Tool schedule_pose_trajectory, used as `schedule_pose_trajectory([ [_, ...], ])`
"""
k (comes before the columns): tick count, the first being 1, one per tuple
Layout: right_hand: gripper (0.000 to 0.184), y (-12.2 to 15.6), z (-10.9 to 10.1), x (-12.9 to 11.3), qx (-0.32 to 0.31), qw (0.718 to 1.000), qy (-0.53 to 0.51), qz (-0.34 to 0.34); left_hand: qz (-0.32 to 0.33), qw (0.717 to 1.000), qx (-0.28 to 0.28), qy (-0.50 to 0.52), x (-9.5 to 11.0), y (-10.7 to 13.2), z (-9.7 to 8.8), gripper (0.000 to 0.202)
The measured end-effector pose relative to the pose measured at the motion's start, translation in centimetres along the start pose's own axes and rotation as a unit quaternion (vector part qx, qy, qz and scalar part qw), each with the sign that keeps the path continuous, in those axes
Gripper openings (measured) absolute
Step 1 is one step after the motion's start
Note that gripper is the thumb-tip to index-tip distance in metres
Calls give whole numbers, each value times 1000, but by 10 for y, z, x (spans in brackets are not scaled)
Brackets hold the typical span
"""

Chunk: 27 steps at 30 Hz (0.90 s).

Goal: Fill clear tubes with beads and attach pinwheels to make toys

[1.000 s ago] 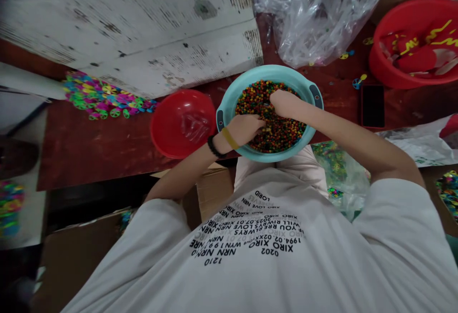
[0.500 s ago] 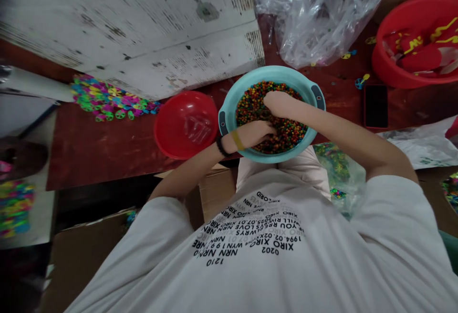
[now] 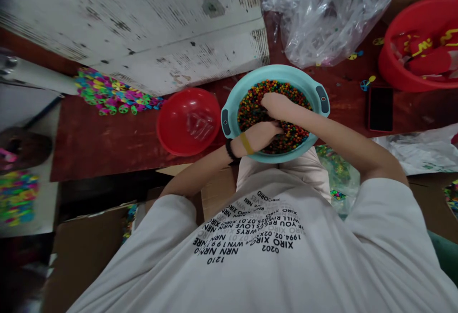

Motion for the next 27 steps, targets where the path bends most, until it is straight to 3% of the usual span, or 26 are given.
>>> schedule_pose_trajectory([
  [3,40,18,-6,8,22,996,72,43,-76,992,-70,-76,-15,14,5,38],
  [6,46,13,6,2,18,996,55,72,-102,985,-118,-78,-4,5,15,42],
  [10,42,-15,18,-9,6,998,-51,43,-42,994,-95,-44,21,-20,20,43],
  [13,32,-17,9,0,0,997,-80,22,8,999,-39,-13,20,-18,9,37],
  [15,34,-6,-3,12,30,997,-56,42,-1,1000,-19,-11,8,-7,2,34],
  [17,41,8,-12,22,68,994,-5,91,-52,997,-43,-35,-5,4,3,36],
  [21,45,8,2,14,42,991,-7,126,-141,983,-96,-61,-9,0,15,42],
  [24,40,-14,10,-2,23,994,-52,88,-112,990,-78,-44,8,-22,21,43],
  [27,34,-24,0,-3,41,994,-71,71,-66,996,-54,-24,9,-29,20,38],
])
Point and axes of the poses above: each hand's wrist, its own y-axis away from the middle knuckle, its own z-axis out of the palm, x = y × z, the point moved 8 cm from there along -y, towards the middle knuckle, and after that the axes turned 15 degrees about -y, right-handed, at the moved point
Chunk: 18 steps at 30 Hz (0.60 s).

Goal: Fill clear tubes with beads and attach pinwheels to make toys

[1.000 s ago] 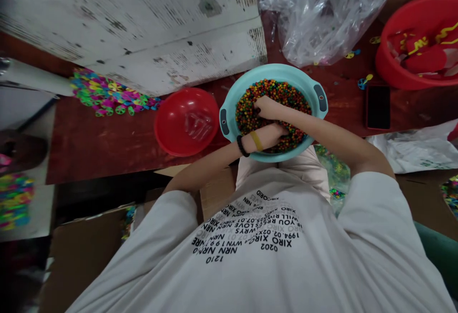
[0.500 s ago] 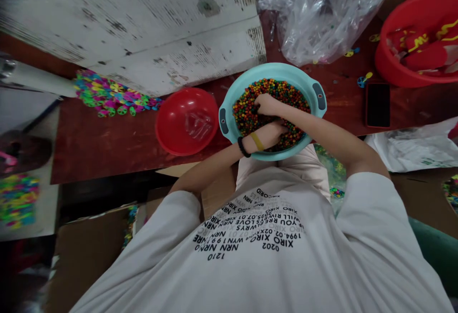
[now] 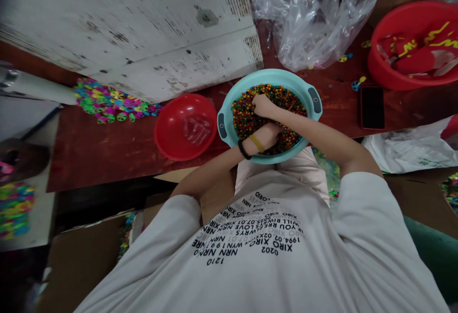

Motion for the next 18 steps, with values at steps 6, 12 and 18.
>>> schedule_pose_trajectory([
  [6,44,22,-24,19,47,998,38,14,-46,999,1,-27,-36,34,-7,40],
  [12,41,7,9,4,-11,1000,-6,-9,-2,998,-41,-53,-2,13,4,45],
  [18,32,4,-12,19,22,999,-29,-29,73,997,9,-27,1,31,-11,44],
])
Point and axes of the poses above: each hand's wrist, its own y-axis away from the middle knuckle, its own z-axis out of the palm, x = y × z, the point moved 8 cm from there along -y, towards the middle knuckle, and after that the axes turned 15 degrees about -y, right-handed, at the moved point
